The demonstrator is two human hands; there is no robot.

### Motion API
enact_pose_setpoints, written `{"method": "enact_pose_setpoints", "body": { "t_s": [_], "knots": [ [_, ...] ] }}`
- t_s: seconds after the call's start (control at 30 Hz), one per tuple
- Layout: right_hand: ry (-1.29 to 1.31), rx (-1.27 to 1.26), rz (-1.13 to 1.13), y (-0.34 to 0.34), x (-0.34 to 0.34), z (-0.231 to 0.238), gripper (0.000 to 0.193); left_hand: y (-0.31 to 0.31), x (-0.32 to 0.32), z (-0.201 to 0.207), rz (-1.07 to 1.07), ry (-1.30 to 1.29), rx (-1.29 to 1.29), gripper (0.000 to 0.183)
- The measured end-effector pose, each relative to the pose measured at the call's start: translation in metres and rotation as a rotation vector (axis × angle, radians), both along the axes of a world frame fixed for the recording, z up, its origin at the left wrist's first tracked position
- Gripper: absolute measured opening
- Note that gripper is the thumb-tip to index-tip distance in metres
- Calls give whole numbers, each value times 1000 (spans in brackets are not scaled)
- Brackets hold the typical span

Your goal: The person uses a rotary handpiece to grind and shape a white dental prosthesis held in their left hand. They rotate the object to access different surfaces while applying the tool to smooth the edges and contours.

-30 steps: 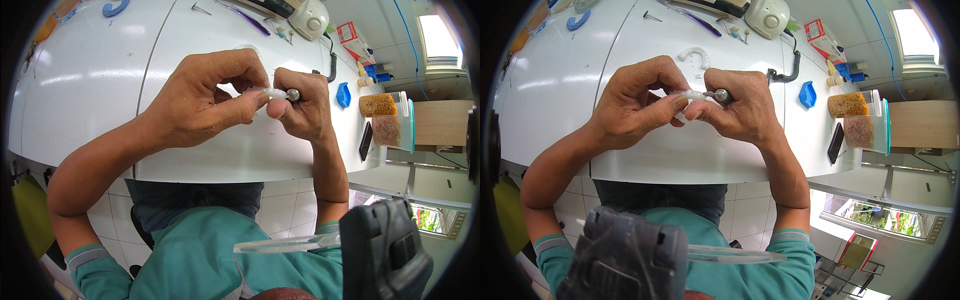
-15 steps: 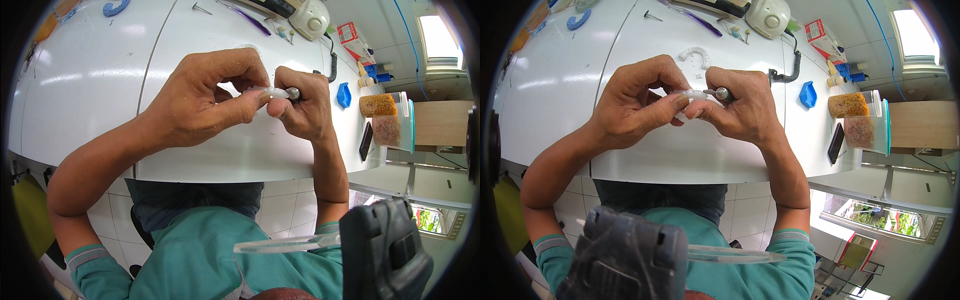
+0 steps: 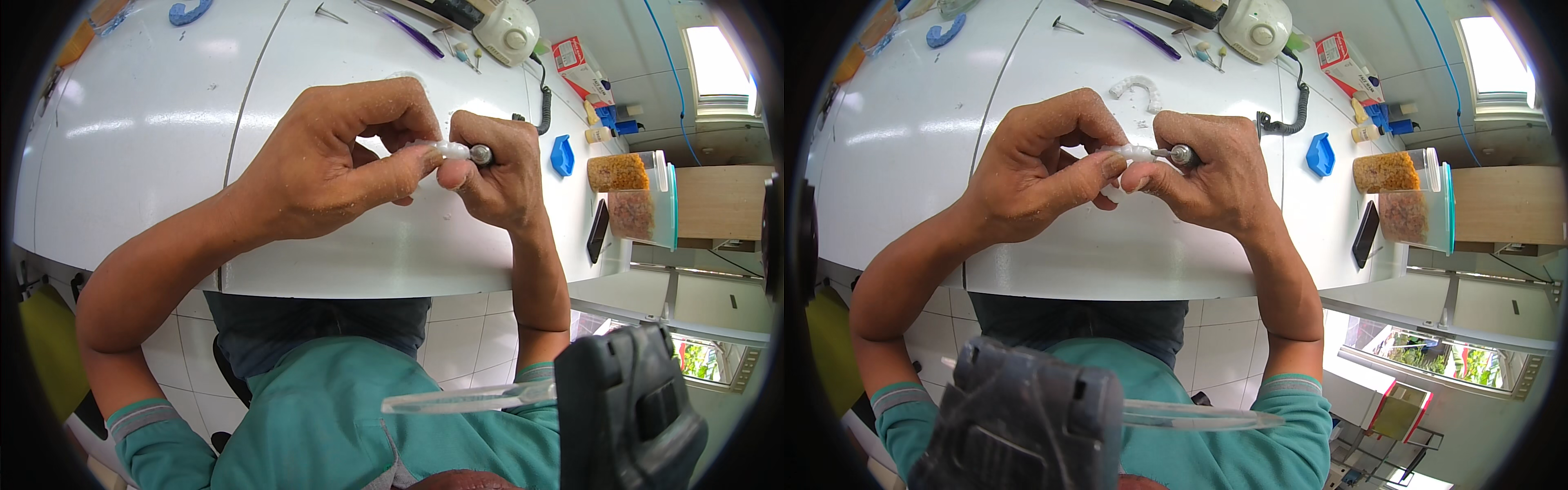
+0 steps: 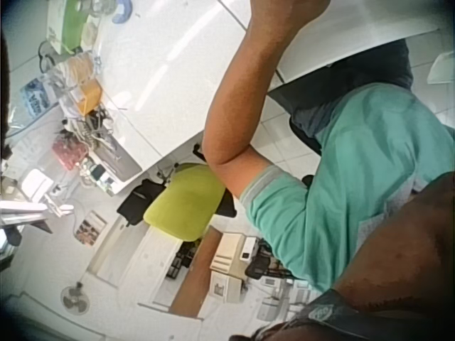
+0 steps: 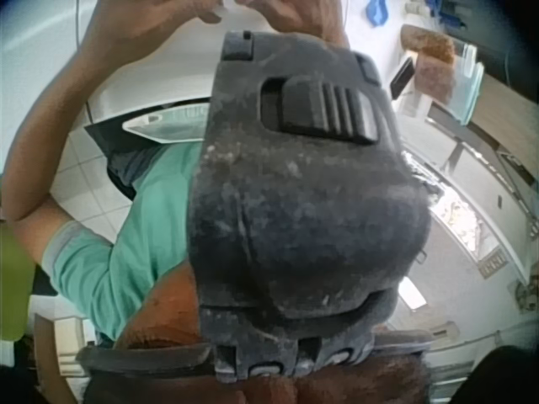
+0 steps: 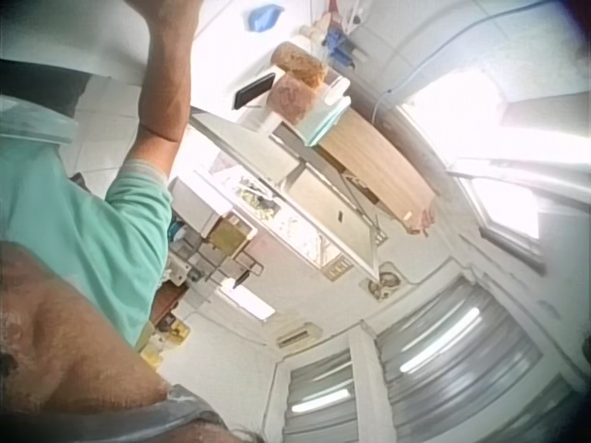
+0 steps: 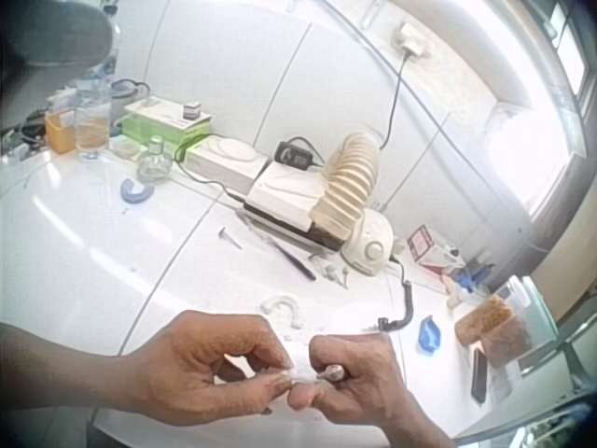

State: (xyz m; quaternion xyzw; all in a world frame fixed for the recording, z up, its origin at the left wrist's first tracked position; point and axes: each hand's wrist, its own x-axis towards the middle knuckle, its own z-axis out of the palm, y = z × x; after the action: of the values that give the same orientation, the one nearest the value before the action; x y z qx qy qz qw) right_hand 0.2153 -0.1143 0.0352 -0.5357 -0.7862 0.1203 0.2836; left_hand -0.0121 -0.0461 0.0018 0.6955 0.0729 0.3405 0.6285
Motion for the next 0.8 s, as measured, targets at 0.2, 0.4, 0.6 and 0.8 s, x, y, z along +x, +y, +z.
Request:
{"method": "enact_pose_setpoints", "body": {
  "t_s": [0.2,0.4,0.6,0.8],
  "knots": [
    [6,18,-8,0,0,0,66,-1,0,0,-7,-7,-14,13],
    [-7,5,-21,0,-1,0,66,-1,0,0,-12,-6,-21,13],
    [-16,27,-15,0,-1,0,66,-1,0,0,-24,-17,-41,14],
    [15,28,-9,0,-1,-1,66,-2,0,0,-40,-25,-79,16]
  ]
}}
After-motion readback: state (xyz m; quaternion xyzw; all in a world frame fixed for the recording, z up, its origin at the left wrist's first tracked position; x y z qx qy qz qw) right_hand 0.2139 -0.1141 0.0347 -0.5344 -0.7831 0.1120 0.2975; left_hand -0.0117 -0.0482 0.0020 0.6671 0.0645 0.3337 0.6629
